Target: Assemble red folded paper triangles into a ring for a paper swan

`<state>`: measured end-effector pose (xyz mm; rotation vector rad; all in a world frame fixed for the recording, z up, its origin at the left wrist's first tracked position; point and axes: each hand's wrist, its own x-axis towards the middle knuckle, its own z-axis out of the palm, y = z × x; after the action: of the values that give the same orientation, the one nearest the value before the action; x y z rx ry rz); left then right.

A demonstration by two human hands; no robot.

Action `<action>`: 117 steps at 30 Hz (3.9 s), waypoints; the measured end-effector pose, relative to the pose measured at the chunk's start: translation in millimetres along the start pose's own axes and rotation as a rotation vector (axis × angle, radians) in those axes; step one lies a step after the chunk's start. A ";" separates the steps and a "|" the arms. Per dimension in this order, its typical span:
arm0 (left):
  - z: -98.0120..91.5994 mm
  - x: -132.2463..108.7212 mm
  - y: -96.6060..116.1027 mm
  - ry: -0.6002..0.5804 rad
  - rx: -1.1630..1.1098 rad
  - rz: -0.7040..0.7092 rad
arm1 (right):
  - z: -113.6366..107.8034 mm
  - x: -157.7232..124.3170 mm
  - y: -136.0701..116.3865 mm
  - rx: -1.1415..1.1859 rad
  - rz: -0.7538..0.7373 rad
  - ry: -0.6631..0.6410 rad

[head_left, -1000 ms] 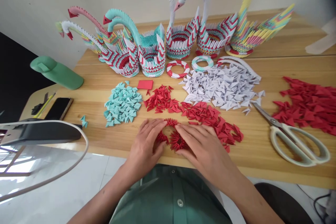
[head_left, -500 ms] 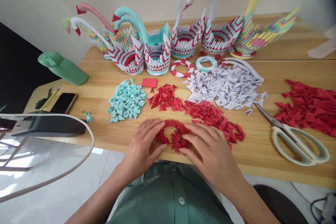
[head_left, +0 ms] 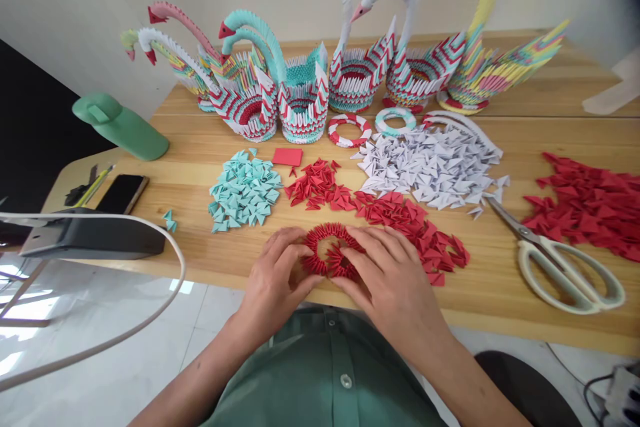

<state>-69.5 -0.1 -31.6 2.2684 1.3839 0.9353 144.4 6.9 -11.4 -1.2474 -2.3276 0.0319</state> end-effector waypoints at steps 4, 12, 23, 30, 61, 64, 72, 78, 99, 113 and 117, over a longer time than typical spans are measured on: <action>0.5 0.4 0.0 -0.004 0.002 0.014 | 1.3 1.0 2.0 -0.005 -0.007 -0.004; 1.5 4.0 0.4 -0.016 -0.037 0.017 | 4.0 2.5 4.7 0.089 0.003 -0.087; -0.3 5.8 -0.1 -0.026 -0.050 0.038 | 6.4 8.3 4.0 0.069 0.016 -0.124; -0.6 5.0 -1.0 -0.029 -0.057 0.040 | 6.9 8.9 2.3 0.113 0.035 -0.128; -0.1 8.0 -4.5 -0.048 -0.008 0.060 | 11.0 2.8 4.9 0.170 0.078 -0.095; -0.3 8.6 -4.6 -0.052 -0.007 0.057 | 10.5 1.8 5.2 0.175 0.078 -0.101; 1.5 11.8 -3.1 -0.021 0.011 0.062 | 8.7 1.6 5.0 0.203 0.068 -0.123; 3.4 15.0 -1.6 -0.014 0.029 0.058 | 6.1 4.6 6.0 0.206 0.046 -0.131; 12.1 14.4 11.7 0.003 0.055 -0.007 | 11.7 0.3 8.8 0.261 0.079 -0.136; 16.0 11.4 11.1 0.019 0.085 -0.012 | 15.8 -4.0 12.8 0.297 0.039 -0.089; 16.8 10.8 9.6 0.018 0.073 -0.008 | 13.8 -3.1 13.1 0.264 0.018 -0.100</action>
<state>-48.4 5.8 -34.6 2.3112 1.4564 0.9188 150.0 14.9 -28.0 -1.1570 -2.3045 0.4026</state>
